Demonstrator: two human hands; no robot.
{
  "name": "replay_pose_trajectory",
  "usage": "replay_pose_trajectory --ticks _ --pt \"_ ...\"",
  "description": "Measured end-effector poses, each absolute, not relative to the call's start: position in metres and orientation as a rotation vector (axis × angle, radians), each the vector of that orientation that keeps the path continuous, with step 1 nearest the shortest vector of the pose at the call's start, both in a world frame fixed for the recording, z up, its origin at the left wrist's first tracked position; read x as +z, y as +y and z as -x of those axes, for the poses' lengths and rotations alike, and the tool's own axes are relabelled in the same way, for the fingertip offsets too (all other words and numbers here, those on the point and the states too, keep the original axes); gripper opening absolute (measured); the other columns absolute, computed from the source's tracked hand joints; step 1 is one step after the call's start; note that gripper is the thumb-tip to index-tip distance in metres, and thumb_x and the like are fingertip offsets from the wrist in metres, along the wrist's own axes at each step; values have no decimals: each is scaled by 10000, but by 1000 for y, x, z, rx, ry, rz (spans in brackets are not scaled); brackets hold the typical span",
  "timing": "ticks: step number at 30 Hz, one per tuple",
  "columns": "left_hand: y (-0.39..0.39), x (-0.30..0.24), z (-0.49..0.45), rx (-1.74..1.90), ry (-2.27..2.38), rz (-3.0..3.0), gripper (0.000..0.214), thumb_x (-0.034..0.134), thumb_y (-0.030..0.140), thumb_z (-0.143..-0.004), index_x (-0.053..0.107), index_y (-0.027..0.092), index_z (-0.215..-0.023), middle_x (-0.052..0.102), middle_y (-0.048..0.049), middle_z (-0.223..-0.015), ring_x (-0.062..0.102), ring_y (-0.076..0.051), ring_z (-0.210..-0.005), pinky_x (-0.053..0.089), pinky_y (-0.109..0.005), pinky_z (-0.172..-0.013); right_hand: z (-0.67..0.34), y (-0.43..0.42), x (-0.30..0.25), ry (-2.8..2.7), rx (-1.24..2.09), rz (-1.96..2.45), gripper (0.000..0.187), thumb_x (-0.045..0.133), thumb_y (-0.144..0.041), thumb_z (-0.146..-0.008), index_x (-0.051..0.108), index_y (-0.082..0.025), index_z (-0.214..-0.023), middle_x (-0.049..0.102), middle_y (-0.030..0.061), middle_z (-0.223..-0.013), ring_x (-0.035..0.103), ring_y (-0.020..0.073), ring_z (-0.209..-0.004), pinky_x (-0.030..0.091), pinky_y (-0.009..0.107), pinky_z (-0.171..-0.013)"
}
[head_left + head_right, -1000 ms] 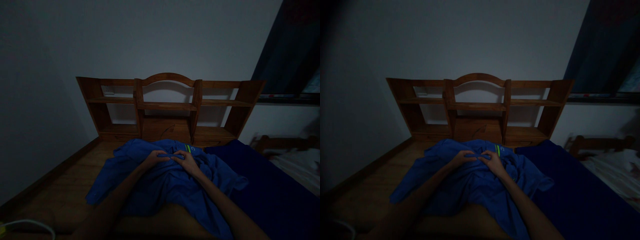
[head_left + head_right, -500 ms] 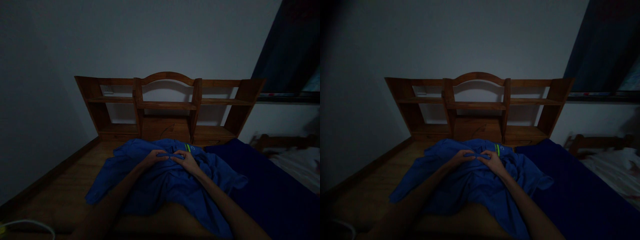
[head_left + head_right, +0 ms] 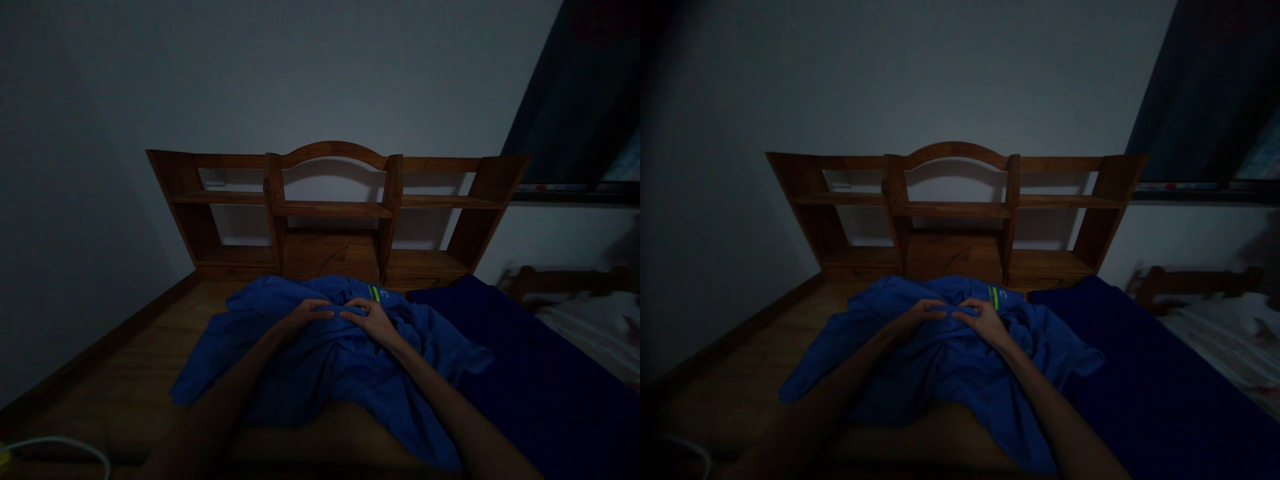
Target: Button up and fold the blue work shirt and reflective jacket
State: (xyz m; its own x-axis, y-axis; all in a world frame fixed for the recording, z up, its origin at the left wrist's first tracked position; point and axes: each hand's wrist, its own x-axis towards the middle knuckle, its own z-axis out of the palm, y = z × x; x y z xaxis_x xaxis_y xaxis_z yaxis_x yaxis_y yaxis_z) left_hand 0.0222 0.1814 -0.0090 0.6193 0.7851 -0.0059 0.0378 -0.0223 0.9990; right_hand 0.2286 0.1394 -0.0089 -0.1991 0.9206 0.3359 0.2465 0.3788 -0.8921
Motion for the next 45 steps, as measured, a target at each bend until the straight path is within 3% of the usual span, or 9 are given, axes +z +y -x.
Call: replay_pose_trajectory --ticks 6,16,24,31,39,45 --pt "188 -17 -25 783 794 -1702 360 657 414 -719 650 132 -941 661 -40 -905 602 -174 -819 470 -276 -769 -228 140 -10 -1682 846 1075 311 651 -456 -736 676 -172 -860 675 27 -873 612 189 -849 457 284 -790" --pt "184 -23 -42 1013 852 -2027 184 581 266 -751 630 151 -885 645 -11 -840 596 -156 -817 452 -227 -774 -227 143 -15 -1675 751 1127 304 633 -456 -751 659 -170 -852 655 14 -825 597 178 -810 439 258 -725" --pt "185 -18 -36 958 794 -2022 290 591 405 -779 687 152 -882 687 -32 -893 613 -185 -867 454 -255 -812 -234 148 -16 -1747 759 1168 255 620 -417 -760 658 -181 -848 654 12 -853 596 186 -864 433 286 -811" --pt "190 -17 -35 903 919 -1978 335 638 457 -725 701 154 -851 699 -33 -870 622 -201 -853 463 -268 -799 -237 150 -15 -1804 647 1201 206 596 -370 -774 655 -191 -857 667 18 -865 606 187 -846 446 287 -771" --pt "184 -28 -48 1101 1066 -2083 232 643 362 -724 685 167 -843 698 -38 -867 635 -194 -838 470 -266 -794 -233 143 -17 -1867 264 1365 181 563 -365 -822 653 -232 -905 687 39 -871 633 224 -834 438 309 -739" --pt "179 -30 -52 1245 1168 -2096 188 610 297 -736 671 178 -868 696 -39 -877 638 -201 -845 467 -286 -807 -227 140 -18 -1840 311 1262 162 555 -342 -826 665 -244 -895 688 16 -894 634 215 -846 442 300 -761"
